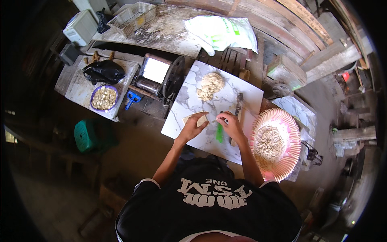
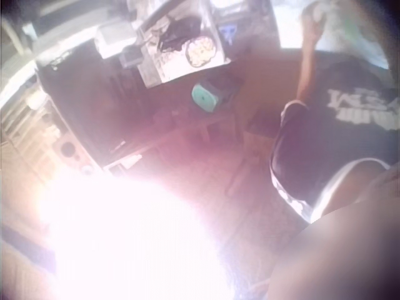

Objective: The person kneads pieces of dough on a white surface, occasionally gathering processed dough strips from a pink basket and placing them aside.

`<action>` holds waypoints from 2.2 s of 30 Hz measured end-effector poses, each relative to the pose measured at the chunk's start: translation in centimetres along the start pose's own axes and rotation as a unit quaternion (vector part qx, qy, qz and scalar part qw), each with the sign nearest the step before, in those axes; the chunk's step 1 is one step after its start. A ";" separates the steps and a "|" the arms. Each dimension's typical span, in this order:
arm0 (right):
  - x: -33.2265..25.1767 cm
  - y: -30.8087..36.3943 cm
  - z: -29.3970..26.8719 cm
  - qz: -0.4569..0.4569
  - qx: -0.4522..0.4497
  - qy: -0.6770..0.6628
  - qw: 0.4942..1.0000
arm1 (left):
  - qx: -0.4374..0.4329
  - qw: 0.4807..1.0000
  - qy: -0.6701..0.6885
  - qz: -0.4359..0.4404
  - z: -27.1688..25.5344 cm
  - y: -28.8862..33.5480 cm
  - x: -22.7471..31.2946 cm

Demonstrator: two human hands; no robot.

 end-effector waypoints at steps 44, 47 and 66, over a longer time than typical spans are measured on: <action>1.8 12.2 -3.7 0.039 0.250 -0.040 0.967 | -0.092 0.991 0.084 0.042 8.1 0.6 8.2; 2.1 10.6 -2.4 0.032 0.160 -0.140 0.977 | -0.068 0.994 0.079 -0.024 7.4 1.2 7.1; -0.1 6.6 0.9 0.051 0.061 0.077 0.994 | 0.211 0.973 -0.041 -0.078 -1.4 6.1 5.0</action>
Point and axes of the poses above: each hand's wrist, its own y-axis away from the middle knuckle, its own z-axis out of the palm, x = y × z, the point moved 9 cm from there along -y, towards the middle knuckle, and after that the axes turned 1 degree about -x, right-handed, at the moved point
